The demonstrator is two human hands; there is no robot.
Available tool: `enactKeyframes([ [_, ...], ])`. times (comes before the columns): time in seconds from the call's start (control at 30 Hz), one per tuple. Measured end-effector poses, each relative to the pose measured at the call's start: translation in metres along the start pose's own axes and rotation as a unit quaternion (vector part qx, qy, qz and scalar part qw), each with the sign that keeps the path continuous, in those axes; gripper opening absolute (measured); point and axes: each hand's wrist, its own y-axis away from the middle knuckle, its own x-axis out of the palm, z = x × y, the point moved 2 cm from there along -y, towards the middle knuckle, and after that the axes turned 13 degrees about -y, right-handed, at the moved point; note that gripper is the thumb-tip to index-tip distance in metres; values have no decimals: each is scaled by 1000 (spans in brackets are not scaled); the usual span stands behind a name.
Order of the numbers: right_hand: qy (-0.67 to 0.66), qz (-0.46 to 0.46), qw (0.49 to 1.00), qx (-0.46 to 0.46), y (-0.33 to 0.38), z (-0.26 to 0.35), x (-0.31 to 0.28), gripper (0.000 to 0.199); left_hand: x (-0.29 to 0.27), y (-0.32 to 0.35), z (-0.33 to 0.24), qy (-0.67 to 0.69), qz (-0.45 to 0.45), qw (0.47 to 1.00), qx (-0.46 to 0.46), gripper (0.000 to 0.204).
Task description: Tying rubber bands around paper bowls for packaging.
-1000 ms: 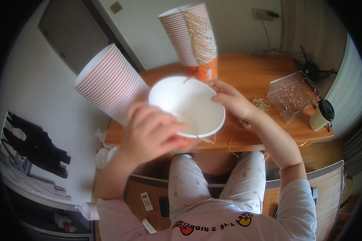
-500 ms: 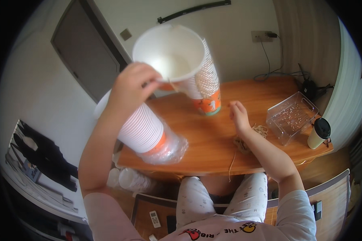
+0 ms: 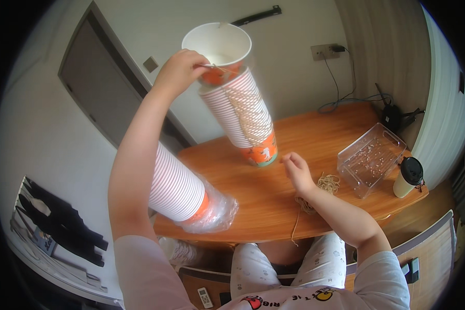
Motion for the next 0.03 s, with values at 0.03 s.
enactKeyframes([
  [0.03, 3, 2, 1000, -2, 0, 2, -1, 21, 3, -5, -2, -5, 2, 1000, -1, 13],
])
